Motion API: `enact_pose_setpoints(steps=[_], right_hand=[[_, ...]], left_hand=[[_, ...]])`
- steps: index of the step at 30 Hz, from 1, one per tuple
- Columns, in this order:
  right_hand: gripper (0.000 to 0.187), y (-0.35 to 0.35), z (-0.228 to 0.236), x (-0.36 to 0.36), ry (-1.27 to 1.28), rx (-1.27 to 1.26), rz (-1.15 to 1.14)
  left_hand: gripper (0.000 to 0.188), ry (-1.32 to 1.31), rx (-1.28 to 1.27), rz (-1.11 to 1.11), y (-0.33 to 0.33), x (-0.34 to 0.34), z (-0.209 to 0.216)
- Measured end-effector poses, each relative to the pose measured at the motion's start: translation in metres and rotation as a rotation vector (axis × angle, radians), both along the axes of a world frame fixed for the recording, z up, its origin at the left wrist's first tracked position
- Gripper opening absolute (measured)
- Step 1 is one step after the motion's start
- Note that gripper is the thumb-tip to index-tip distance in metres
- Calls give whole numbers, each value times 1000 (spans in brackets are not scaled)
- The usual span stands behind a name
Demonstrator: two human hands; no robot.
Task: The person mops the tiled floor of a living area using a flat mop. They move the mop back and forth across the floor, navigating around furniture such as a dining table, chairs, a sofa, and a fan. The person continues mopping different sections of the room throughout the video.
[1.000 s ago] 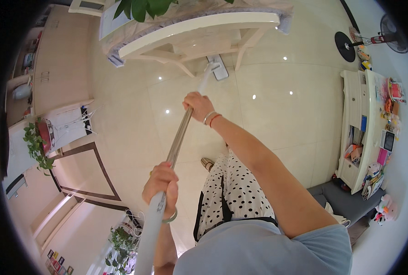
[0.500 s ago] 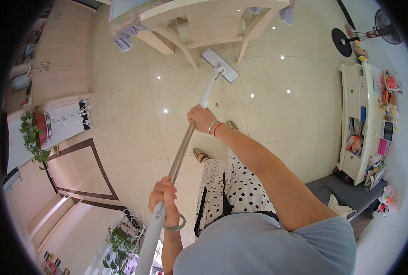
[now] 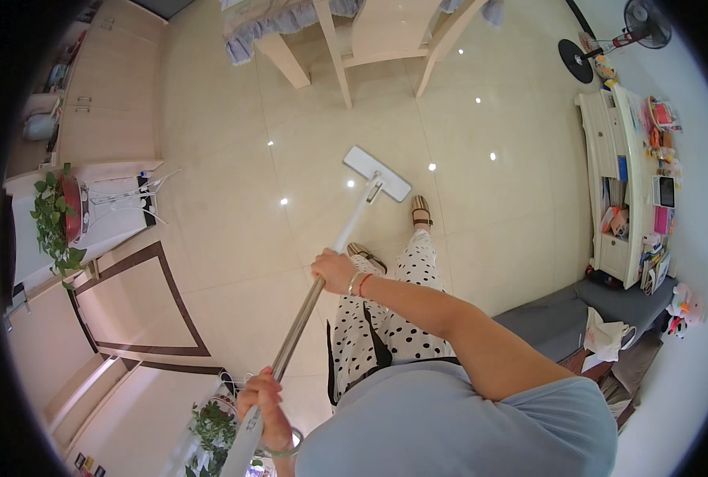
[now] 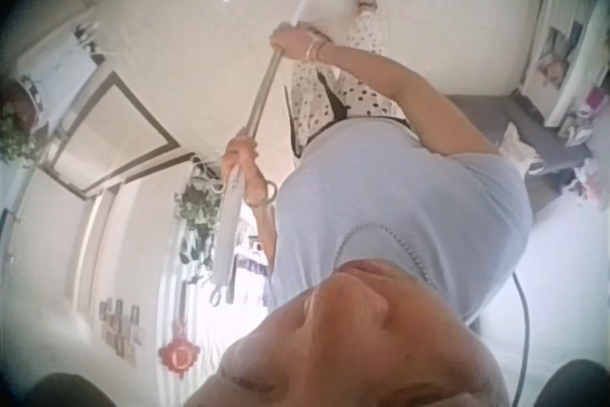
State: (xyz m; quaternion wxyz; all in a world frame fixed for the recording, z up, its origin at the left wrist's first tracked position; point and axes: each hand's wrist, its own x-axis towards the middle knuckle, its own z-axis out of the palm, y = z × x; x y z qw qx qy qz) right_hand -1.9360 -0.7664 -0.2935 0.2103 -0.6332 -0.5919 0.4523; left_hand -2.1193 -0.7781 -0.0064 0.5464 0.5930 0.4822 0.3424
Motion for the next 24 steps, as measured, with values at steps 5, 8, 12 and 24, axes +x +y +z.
enact_pose_setpoints(steps=[5, 8, 12, 24], right_hand=[[5, 20, 18, -84, 166, 54, -17], [4, 30, 19, -96, 243, 54, 20], [6, 30, 38, -66, 177, -9, 181], [5, -72, 14, 118, -122, -98, -22]], left_hand=[[23, 133, 90, -14, 14, -35, 42], [22, 158, 133, -79, 18, -32, 50], [27, 131, 284, -304, 20, -29, 37], [26, -303, 178, -241, -38, 97, -43]])
